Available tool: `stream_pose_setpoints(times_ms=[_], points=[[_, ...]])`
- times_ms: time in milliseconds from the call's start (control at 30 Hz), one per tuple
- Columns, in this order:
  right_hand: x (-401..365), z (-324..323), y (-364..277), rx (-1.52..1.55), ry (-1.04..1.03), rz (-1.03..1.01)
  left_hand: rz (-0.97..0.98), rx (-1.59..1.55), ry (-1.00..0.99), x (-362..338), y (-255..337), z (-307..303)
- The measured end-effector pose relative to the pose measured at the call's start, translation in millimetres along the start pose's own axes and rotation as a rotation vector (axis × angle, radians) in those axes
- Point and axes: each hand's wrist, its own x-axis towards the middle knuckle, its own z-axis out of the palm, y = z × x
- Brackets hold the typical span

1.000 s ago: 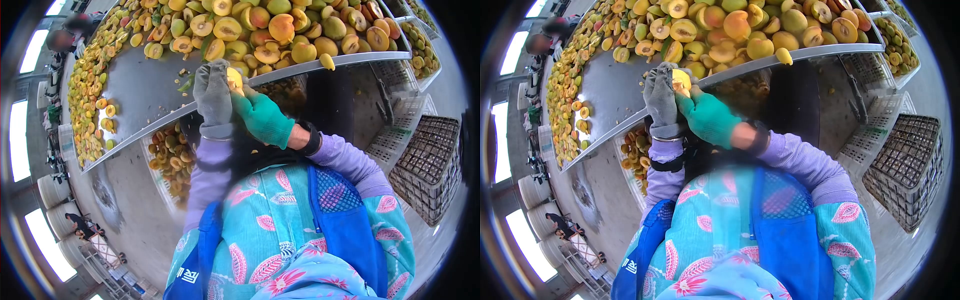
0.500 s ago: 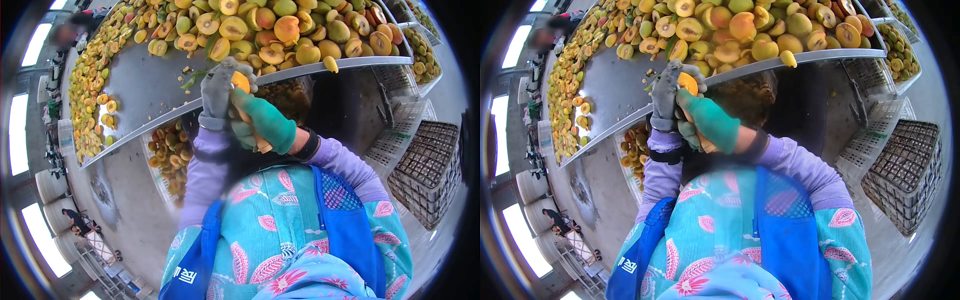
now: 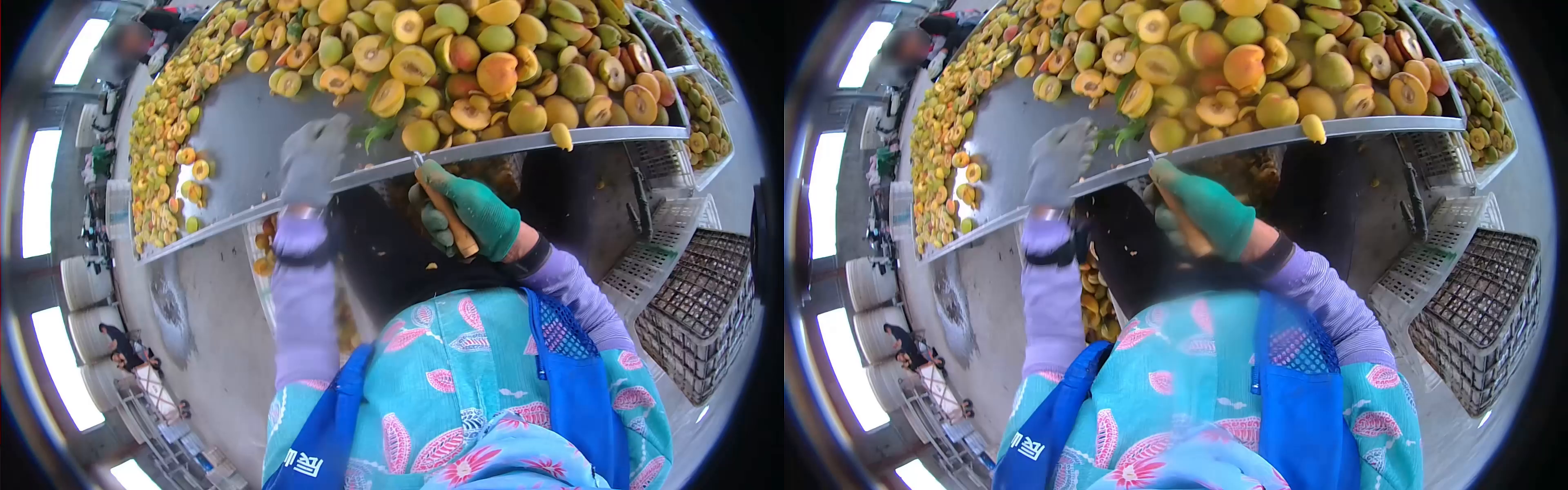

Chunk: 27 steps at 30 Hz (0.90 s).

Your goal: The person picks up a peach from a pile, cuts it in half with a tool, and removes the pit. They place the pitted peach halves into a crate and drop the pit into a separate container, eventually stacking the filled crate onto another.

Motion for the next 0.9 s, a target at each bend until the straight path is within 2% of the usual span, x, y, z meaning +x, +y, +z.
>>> stream_pose_setpoints(times_ms=[67,100,167,233,267,300,367,433,500,567,600,700,800,900], points=[[-2.7,-6.6,-8.7,0.027,0.024,0.009,-0.200,0.070,-0.233,63.7,9.7,36.4],[-1.3,-11.3,-10.8,-0.048,0.069,-0.081,-0.382,0.313,-0.310,82.2,35.4,49.8],[1.6,-21.4,-13.6,-0.197,0.160,-0.240,-0.105,0.274,-0.167,88.9,29.0,60.9],[12.8,-22.6,-21.7,-0.562,0.308,-0.505,-0.073,0.165,-0.113,89.2,21.1,58.2],[20.6,-21.4,-24.8,-0.748,0.375,-0.630,-0.177,0.076,-0.130,86.4,15.7,52.9],[28.1,-19.9,-26.7,-0.888,0.414,-0.672,-0.287,-0.016,-0.139,79.3,12.0,48.7],[45.3,-14.0,-33.4,-1.174,0.481,-0.773,-0.355,-0.415,-0.144,51.0,26.4,35.6],[55.4,-7.4,-33.5,-1.316,0.480,-0.771,-0.375,-0.846,-0.105,22.2,38.3,31.3],[58.7,-1.6,-26.1,-1.388,0.485,-0.804,0.078,-0.579,-0.010,1.4,47.3,38.6],[54.1,-1.8,-18.5,-1.427,0.488,-0.809,0.118,-0.348,0.166,-8.4,40.6,54.6],[51.7,-3.0,-17.4,-1.446,0.498,-0.814,0.082,-0.751,0.146,-8.9,42.6,64.1],[47.0,-5.4,-20.3,-1.448,0.475,-0.787,0.129,-0.386,0.268,-9.3,53.0,66.9],[33.0,6.2,-20.3,-1.452,0.466,-0.699,0.049,-0.589,0.322,-9.9,72.3,62.1],[36.6,9.1,-18.4,-1.354,0.447,-0.680,-0.083,-1.015,0.335,-10.6,80.3,62.3]])
